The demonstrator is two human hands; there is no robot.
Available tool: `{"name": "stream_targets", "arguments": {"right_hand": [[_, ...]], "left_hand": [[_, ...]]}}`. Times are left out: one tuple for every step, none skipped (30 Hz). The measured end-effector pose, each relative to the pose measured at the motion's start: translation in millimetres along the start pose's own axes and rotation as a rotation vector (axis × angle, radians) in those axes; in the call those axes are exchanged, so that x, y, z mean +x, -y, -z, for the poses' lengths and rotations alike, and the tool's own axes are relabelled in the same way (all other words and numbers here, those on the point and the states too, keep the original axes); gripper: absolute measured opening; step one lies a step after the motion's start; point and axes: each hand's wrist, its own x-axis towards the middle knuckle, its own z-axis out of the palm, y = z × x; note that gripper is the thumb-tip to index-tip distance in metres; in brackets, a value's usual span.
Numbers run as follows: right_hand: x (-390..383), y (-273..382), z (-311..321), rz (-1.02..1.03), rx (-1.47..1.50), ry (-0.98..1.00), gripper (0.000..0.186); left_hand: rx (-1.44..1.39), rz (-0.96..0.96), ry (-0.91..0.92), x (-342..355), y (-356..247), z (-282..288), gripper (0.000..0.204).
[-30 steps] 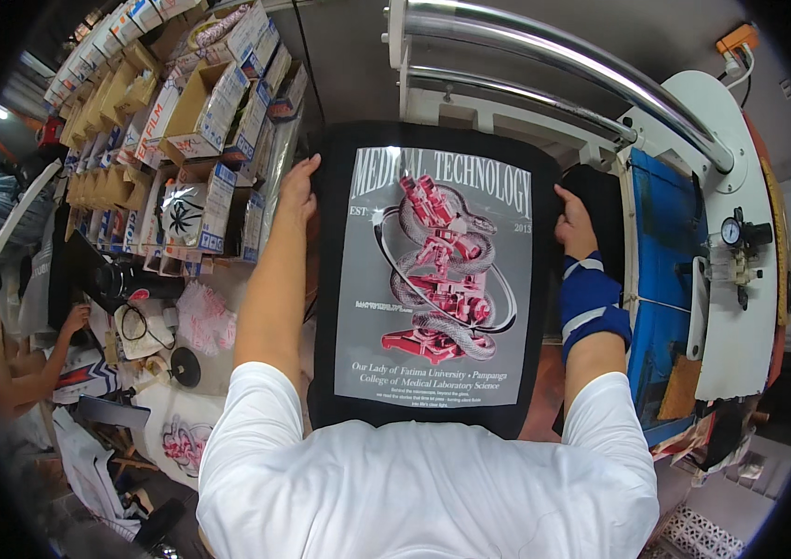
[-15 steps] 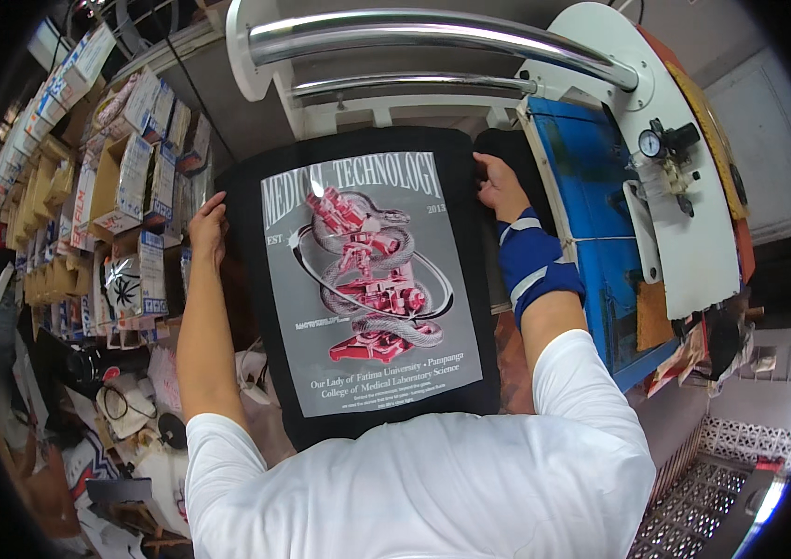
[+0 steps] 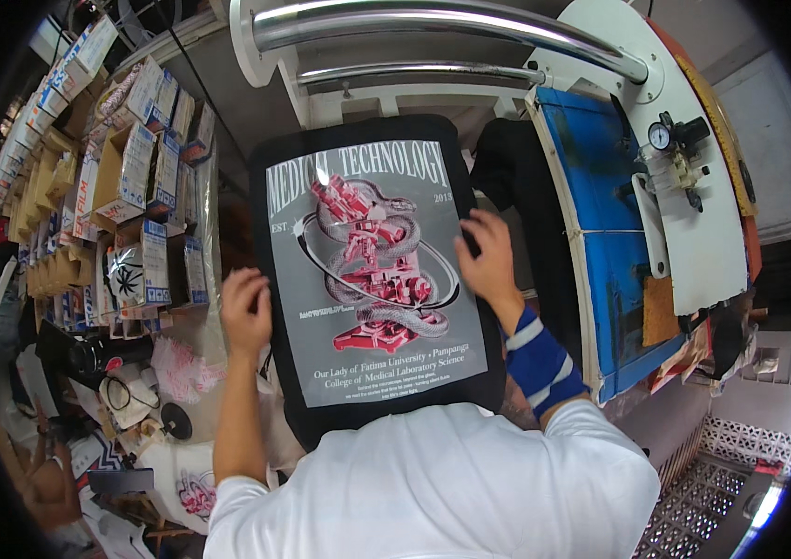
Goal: The person places a black t-shirt on a heat press, aligns a printed transfer sheet on the shirt, and operates the press to apply the design. They repeat this process for multiple shirts, handling each one individually and stacking finished shirts on a nearby chair.
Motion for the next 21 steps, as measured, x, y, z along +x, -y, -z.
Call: {"name": "stream_targets", "arguments": {"right_hand": [[-15.3,12.6,6.1,-0.009,-0.036,0.066,0.036],[-26.0,25.5,10.4,-0.013,-0.073,0.128,0.039],[-33.4,32.4,12.6,-0.018,-0.11,0.191,0.042],[-36.2,33.1,12.1,-0.022,-0.127,0.231,0.047],[-37.5,33.3,12.7,-0.024,-0.118,0.222,0.047],[-38.4,33.8,13.3,-0.026,-0.11,0.214,0.046],[-36.7,34.5,13.6,-0.025,-0.102,0.202,0.046],[-36.1,34.0,13.4,-0.023,-0.091,0.194,0.046],[-35.7,32.9,12.9,-0.022,-0.081,0.185,0.046],[-36.6,32.1,11.4,-0.022,-0.07,0.18,0.045],[-37.0,31.4,10.4,-0.024,-0.065,0.168,0.045],[-36.8,30.5,9.6,-0.026,-0.059,0.156,0.045],[-37.8,30.5,9.2,-0.029,-0.053,0.149,0.044],[-38.1,30.8,8.8,-0.032,-0.052,0.146,0.044],[-37.8,31.1,8.3,-0.035,-0.05,0.144,0.044],[-38.1,31.2,8.1,-0.036,-0.049,0.143,0.044],[-38.0,31.5,7.8,-0.042,-0.05,0.142,0.044],[-37.6,32.1,7.5,-0.047,-0.05,0.141,0.044],[-37.8,33.9,6.1,-0.049,-0.047,0.146,0.045],[-37.7,34.5,5.8,-0.045,-0.057,0.137,0.044],[-37.4,33.8,7.3,-0.039,-0.066,0.13,0.042]], "left_hand": [[-0.003,-0.02,0.055,-18.4,-9.9,2.3,0.027],[-0.013,0.011,0.09,-28.5,-22.4,1.8,0.029],[-0.023,0.042,0.126,-36.3,-35.4,1.0,0.031],[-0.031,0.068,0.156,-39.4,-44.6,2.6,0.034],[-0.032,0.068,0.153,-42.3,-47.0,2.7,0.036],[-0.033,0.068,0.152,-45.5,-47.0,0.4,0.037],[-0.032,0.065,0.147,-45.9,-46.5,-0.8,0.039],[-0.01,0.048,0.15,-45.6,-45.9,-0.2,0.041],[-0.011,0.049,0.155,-45.2,-46.0,0.3,0.041],[-0.014,0.054,0.162,-46.0,-46.4,0.5,0.041],[-0.016,0.058,0.169,-45.8,-46.5,0.4,0.042],[-0.011,0.05,0.169,-44.5,-45.7,-0.4,0.042],[-0.007,0.047,0.17,-44.9,-45.1,-1.2,0.042],[-0.002,0.043,0.17,-44.9,-44.9,-1.3,0.042],[0.004,0.043,0.173,-44.5,-45.1,-0.5,0.042],[0.009,0.043,0.175,-45.0,-45.7,-0.1,0.043],[0.015,0.045,0.177,-45.3,-46.2,0.0,0.043],[0.002,0.048,0.17,-45.0,-46.3,-0.4,0.042],[-0.009,0.058,0.161,-46.5,-46.1,0.5,0.04],[-0.019,0.069,0.152,-47.2,-46.4,1.0,0.038],[-0.002,0.059,0.159,-46.2,-46.9,-0.7,0.035]]}}
